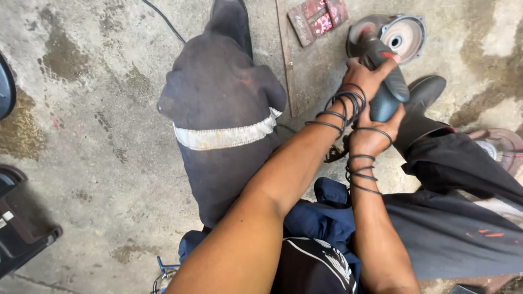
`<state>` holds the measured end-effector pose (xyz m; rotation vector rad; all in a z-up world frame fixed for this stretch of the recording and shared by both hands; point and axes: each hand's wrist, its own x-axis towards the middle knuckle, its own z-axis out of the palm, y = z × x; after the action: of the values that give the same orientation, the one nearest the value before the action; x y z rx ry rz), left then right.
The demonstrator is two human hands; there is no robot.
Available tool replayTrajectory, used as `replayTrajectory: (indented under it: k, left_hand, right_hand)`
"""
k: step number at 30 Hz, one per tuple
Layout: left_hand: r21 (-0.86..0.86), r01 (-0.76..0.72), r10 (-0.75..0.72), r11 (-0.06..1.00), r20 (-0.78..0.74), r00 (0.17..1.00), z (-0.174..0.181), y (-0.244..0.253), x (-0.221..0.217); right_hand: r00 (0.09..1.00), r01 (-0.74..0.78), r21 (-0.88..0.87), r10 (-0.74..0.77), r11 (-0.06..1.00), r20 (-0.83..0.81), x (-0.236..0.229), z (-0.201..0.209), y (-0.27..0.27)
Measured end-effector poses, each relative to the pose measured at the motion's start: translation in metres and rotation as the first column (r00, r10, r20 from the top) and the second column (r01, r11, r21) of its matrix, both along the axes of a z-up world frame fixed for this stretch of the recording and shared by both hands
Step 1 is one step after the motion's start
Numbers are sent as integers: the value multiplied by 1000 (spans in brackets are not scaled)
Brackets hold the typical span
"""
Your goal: Clean a metal motor or pump housing using a power drill equipped with a wire brush attachment.
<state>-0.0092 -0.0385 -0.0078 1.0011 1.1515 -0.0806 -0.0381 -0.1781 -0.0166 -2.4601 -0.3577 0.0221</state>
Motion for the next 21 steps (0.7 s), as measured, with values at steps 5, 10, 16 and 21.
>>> replayTrajectory:
  k: [5, 10, 16, 21]
  left_hand:
    - [-6, 111, -111, 994, -39, 993, -11, -7, -6]
    - [9, 104, -104, 995, -9, 995, -37, -19, -3]
    - [82, 266, -264, 961, -32, 964, -90, -28, 0]
    - [140, 330, -320, 934, -86, 943, -152, -33, -2]
  right_hand:
    - [972, 222, -208, -233, 953, -29, -1, -18, 11]
    - [964, 246, -125, -256, 961, -74, -6, -27, -2]
    - [926, 248, -179, -287, 952, -245, -6, -62, -23]
    - [798, 108, -287, -255, 952, -546, -3, -96, -25]
